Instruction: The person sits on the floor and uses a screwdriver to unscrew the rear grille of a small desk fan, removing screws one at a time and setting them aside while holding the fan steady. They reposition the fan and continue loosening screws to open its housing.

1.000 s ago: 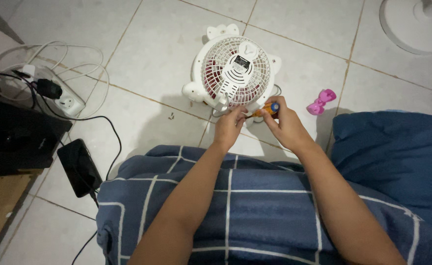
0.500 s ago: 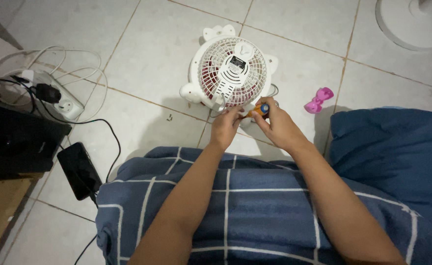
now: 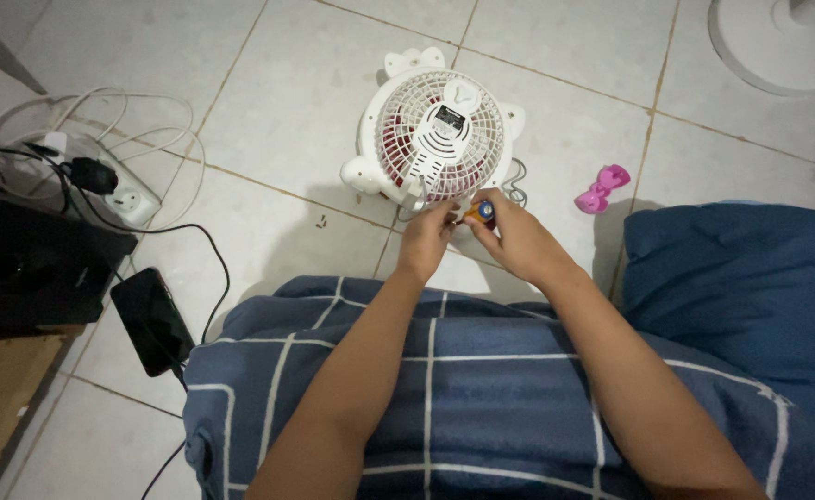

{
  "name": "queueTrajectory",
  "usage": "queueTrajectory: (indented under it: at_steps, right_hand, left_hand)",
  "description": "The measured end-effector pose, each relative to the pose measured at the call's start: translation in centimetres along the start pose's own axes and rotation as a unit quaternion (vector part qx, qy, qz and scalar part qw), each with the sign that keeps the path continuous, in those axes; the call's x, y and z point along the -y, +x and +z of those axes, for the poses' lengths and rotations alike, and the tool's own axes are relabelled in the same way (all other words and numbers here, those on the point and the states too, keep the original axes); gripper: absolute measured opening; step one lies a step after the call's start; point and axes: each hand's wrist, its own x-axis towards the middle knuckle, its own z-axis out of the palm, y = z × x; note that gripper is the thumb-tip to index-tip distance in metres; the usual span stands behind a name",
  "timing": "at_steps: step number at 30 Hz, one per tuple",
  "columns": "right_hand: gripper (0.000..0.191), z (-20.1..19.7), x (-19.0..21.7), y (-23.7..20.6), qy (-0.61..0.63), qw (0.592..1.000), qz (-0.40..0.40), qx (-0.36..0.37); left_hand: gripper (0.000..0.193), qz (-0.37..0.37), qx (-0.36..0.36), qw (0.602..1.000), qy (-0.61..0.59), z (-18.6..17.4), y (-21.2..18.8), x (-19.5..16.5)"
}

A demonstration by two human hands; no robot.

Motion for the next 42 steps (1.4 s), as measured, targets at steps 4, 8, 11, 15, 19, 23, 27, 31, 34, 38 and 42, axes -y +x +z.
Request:
queueTrajectory:
  at_steps: [4,8,11,15,19,23,27,31,34,38,42]
  right_hand:
    - [0.042,-0.4,0.0,0.2,0.001,0.998,-0.049,-0.041]
    - [0.039,-0.8,0.4,0.0,-0.021,0.999,-0.024,-0.038]
    - [0.039,-1.2,0.8,0.0,-0.03,0.999,-0.018,-0.033]
    - [0.045,-2.4,1.4,-0.8,0.006,0.993,-0.11,-0.049]
    - [0.038,-3.4,2.0,-1.6,-0.017,0.991,-0.128,-0.042]
    - [0.022,-3.2,2.0,-1.1,-0.043,0.997,-0.048,-0.034]
    - [0.034,-2.0,1.7,0.0,-0.137,0.987,-0.009,-0.088]
    - [0.042,-1.3,2.0,0.5,-0.197,0.975,0.029,-0.098]
    - [0.049,-2.1,2.2,-0.6,-0.111,0.989,-0.007,-0.095]
    - [0.037,-3.4,2.3,-0.9,0.017,0.99,-0.096,-0.101]
    - [0.032,-2.9,2.7,0.1,-0.106,0.99,0.014,-0.093]
  left_hand:
    - [0.04,0.02,0.03,0.995,-0.088,-1.0,0.5,-1.5]
    - [0.054,0.032,-0.001,0.986,-0.162,-1.4,1.2,-3.7]
    - [0.049,-0.01,0.006,0.988,-0.153,-1.4,1.3,-4.8]
    - [0.054,-0.028,0.027,0.975,-0.217,-1.2,1.5,-5.7]
    - [0.056,-0.055,0.077,0.974,-0.204,-2.3,1.0,-6.2]
    - [0.065,-0.014,0.073,0.98,-0.187,-2.9,1.2,-7.4]
    - [0.069,-0.003,0.015,0.985,-0.171,-3.3,0.6,-8.8]
    - [0.062,0.005,0.006,0.985,-0.173,-3.0,0.9,-9.5]
    - [0.063,0.004,0.021,0.98,-0.199,-3.0,1.6,-9.3]
    - [0.073,0.06,0.045,0.969,-0.237,-3.6,2.5,-8.5]
    - [0.078,0.07,0.053,0.97,-0.228,-3.4,2.8,-7.9]
